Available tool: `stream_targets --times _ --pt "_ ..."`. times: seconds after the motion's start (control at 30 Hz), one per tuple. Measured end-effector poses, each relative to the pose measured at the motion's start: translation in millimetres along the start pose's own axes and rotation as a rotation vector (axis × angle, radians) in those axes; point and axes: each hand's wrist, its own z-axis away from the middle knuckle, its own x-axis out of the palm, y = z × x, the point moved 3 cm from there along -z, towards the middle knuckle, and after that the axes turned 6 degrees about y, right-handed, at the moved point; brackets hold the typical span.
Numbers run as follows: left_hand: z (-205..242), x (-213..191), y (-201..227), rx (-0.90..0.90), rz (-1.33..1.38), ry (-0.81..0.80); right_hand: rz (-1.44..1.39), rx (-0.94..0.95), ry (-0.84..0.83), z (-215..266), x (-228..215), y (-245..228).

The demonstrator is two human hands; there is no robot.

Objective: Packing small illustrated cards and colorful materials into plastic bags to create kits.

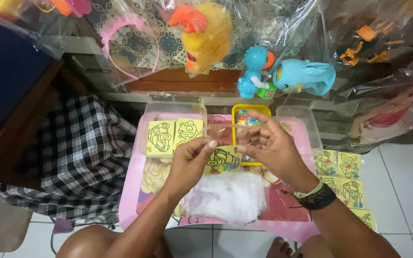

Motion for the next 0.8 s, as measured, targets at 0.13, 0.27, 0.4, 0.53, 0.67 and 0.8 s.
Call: stream_targets --times 0.13,0.27,0.4,0.53,0.67,0.8 --pt "-3.7 4.6 -5.0 0.017 0.002 -0.002 -0.022 0.088 0.111 8.1 -0.4 8.8" --pt "-10.0 7.8 -6.5 0.033 -0.01 0.008 -0.077 0.102 0.146 6.9 -7.7 14.9" --pt "-11.2 15.9 8.2 0.139 0.092 -0.022 -0.176 0.174 0.199 7.8 -14.3 19.8" --pt "-12.6 19.6 7.1 0.209 0.119 -0.124 -0.233 0.239 0.25 10.2 -14.9 19.7" --pt "-12.2 18.7 5.3 0.234 -0.009 -0.149 -0.255 0.27 0.261 16.1 -7.7 8.1" --pt "-11.7 14.9 7.6 0.252 -0.031 -0.086 -0.271 0.211 0.255 11.6 -8.8 23.8"
